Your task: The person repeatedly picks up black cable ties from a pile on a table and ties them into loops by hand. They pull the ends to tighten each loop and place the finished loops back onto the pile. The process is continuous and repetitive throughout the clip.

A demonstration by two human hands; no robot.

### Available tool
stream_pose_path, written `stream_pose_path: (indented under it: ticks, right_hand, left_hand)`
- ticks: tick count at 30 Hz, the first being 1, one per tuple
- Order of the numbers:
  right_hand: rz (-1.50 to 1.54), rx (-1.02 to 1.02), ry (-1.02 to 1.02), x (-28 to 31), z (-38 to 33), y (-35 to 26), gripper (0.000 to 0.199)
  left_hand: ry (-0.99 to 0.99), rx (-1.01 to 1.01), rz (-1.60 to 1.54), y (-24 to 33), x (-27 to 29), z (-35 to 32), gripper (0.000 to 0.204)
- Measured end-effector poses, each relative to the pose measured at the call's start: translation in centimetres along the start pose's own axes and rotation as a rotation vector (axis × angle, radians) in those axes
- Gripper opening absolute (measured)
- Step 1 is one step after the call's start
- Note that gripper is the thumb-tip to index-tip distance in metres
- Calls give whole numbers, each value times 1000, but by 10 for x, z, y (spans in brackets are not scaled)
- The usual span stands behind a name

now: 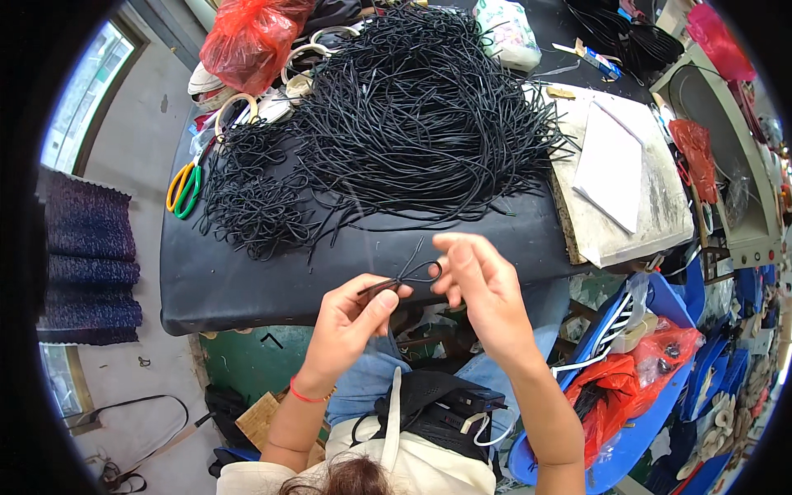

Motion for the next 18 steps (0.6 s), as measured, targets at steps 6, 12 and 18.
stream_pose_path:
  ticks: [6,12,18]
  right_hand:
    - [-128,64,-103,-6,-15,0,15]
    - [-224,202,-11,-12,-25,5,11]
    - [-435,426,60,-15,-30,12,13]
  left_hand:
    - [-10,-23,-39,1,-5,3,19]
    - [201,-166,87,3,-6,0,16]
    - [321,-282,168,-4,-11,0,15]
Point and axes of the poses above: each hand's wrist, its own z-axis towards the middle knuckle, its own x-axis out of the back of the hand, y = z × x, the point moved 7 cm from there along z, towards the middle knuckle, and after that the axes turned 4 degrees about y, right-handed, at the moved point
